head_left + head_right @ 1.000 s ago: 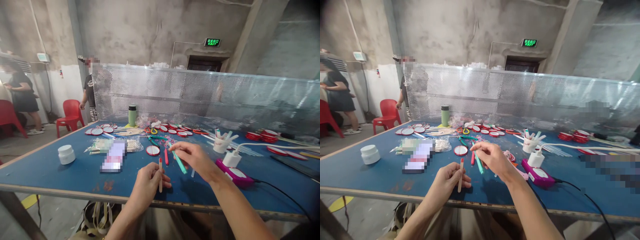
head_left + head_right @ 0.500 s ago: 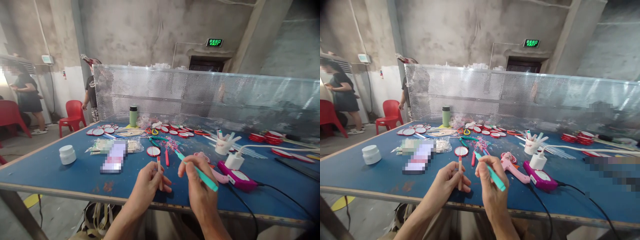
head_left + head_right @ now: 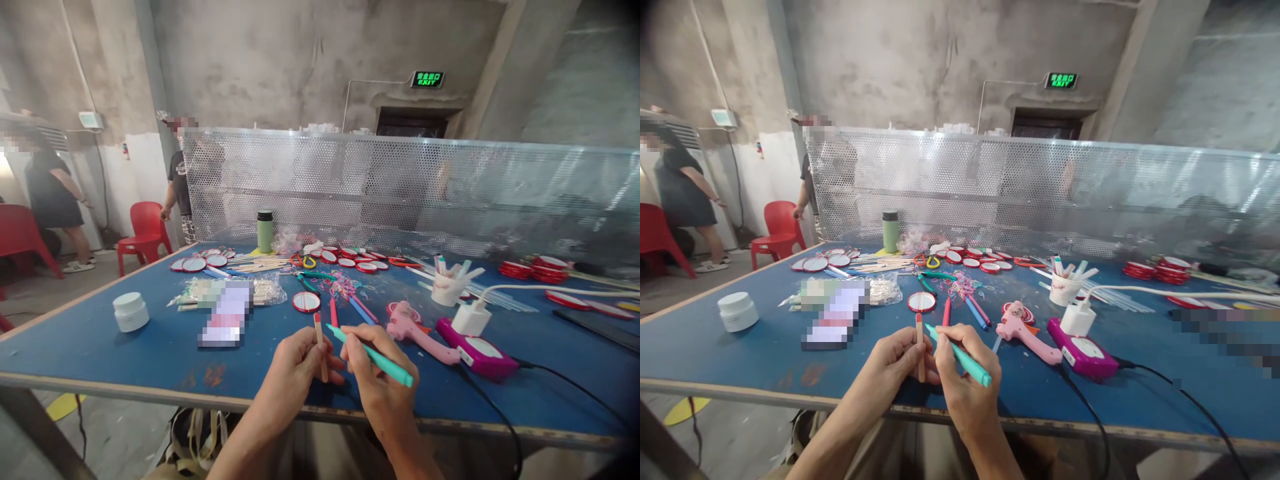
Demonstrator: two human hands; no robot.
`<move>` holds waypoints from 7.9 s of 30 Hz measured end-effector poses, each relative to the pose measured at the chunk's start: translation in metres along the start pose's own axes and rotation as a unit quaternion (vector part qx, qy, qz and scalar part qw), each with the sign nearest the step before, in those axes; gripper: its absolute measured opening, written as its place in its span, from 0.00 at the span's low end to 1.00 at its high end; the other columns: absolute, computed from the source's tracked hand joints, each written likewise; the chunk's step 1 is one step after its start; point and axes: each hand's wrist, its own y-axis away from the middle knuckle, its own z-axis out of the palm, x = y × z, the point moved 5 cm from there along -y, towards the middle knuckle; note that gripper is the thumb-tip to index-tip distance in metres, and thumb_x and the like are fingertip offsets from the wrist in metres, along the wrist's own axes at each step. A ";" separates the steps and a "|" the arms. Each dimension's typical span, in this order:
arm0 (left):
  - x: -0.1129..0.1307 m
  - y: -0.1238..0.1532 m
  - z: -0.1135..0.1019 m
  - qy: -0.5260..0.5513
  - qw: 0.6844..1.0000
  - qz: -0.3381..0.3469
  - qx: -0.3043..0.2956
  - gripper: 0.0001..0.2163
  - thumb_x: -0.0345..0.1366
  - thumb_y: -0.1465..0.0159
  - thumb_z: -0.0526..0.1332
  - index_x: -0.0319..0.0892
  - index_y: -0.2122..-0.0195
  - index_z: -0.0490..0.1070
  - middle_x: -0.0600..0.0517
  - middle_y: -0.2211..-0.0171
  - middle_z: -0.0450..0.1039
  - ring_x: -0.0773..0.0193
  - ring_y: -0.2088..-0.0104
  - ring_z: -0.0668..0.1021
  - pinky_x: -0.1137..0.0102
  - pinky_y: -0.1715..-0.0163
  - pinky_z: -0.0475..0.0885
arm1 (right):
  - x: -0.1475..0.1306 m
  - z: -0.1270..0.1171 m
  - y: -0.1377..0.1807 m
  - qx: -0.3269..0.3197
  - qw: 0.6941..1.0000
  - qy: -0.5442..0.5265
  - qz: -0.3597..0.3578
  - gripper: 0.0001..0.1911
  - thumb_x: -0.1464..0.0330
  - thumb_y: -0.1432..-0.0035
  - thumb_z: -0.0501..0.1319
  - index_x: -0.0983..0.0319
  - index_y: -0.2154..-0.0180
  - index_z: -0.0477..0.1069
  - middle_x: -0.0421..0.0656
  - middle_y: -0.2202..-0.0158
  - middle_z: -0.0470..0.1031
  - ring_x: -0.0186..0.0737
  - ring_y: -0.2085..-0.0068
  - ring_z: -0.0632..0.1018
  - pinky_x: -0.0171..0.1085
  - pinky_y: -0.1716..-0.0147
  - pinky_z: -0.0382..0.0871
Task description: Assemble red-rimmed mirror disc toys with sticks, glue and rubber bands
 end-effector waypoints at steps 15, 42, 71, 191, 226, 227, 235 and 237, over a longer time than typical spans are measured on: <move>0.008 0.001 -0.003 -0.108 0.992 0.069 0.013 0.14 0.40 0.32 0.53 0.40 0.74 0.64 0.55 0.78 0.65 0.68 0.76 0.68 0.75 0.73 0.63 | -0.009 0.007 0.003 -0.051 0.997 0.028 -0.055 0.06 0.72 0.37 0.59 0.61 0.61 0.75 0.40 0.69 0.79 0.32 0.71 0.79 0.28 0.69 0.73; 0.010 0.002 -0.001 -0.113 0.991 0.070 0.014 0.13 0.38 0.32 0.52 0.41 0.74 0.63 0.56 0.78 0.65 0.69 0.76 0.68 0.76 0.74 0.63 | -0.009 0.009 0.002 -0.055 0.997 0.041 -0.048 0.06 0.70 0.37 0.58 0.60 0.61 0.75 0.39 0.70 0.78 0.32 0.72 0.78 0.29 0.71 0.73; 0.013 0.002 -0.001 -0.124 0.990 0.059 0.024 0.14 0.41 0.33 0.53 0.41 0.75 0.62 0.55 0.79 0.65 0.68 0.77 0.68 0.75 0.74 0.62 | -0.011 0.008 0.002 -0.046 0.996 0.054 -0.051 0.07 0.70 0.36 0.58 0.60 0.62 0.75 0.41 0.70 0.79 0.34 0.72 0.79 0.31 0.71 0.74; 0.012 0.002 0.000 -0.130 0.990 0.049 0.022 0.13 0.39 0.34 0.53 0.41 0.75 0.63 0.55 0.78 0.66 0.68 0.76 0.70 0.75 0.73 0.64 | -0.008 0.008 0.003 -0.026 0.996 0.063 -0.051 0.06 0.70 0.37 0.58 0.61 0.64 0.74 0.39 0.73 0.78 0.34 0.74 0.78 0.31 0.73 0.73; 0.011 0.003 0.001 -0.118 0.991 0.062 0.011 0.13 0.38 0.32 0.52 0.41 0.73 0.63 0.56 0.78 0.66 0.68 0.75 0.70 0.75 0.73 0.63 | -0.009 0.008 0.004 -0.034 0.997 0.056 -0.050 0.06 0.71 0.37 0.58 0.61 0.63 0.74 0.39 0.72 0.77 0.33 0.73 0.77 0.30 0.72 0.72; 0.011 0.003 0.001 -0.121 0.991 0.062 0.012 0.13 0.38 0.32 0.52 0.41 0.74 0.64 0.56 0.78 0.66 0.68 0.75 0.70 0.75 0.73 0.63 | -0.008 0.008 0.004 -0.033 0.997 0.056 -0.049 0.06 0.71 0.37 0.58 0.61 0.63 0.74 0.39 0.72 0.77 0.33 0.73 0.77 0.30 0.72 0.72; 0.007 0.003 0.000 -0.116 0.992 0.050 0.014 0.13 0.40 0.33 0.53 0.41 0.73 0.63 0.55 0.77 0.66 0.68 0.75 0.70 0.75 0.73 0.64 | -0.006 0.008 0.005 -0.033 0.997 0.059 -0.043 0.06 0.70 0.37 0.58 0.61 0.64 0.74 0.38 0.73 0.76 0.32 0.74 0.76 0.29 0.72 0.71; 0.007 0.002 -0.001 -0.119 0.992 0.046 0.018 0.13 0.40 0.33 0.53 0.41 0.74 0.63 0.55 0.77 0.65 0.68 0.75 0.70 0.75 0.73 0.64 | -0.006 0.007 0.005 -0.029 0.997 0.063 -0.042 0.06 0.71 0.37 0.58 0.61 0.64 0.74 0.38 0.73 0.76 0.32 0.74 0.77 0.29 0.72 0.71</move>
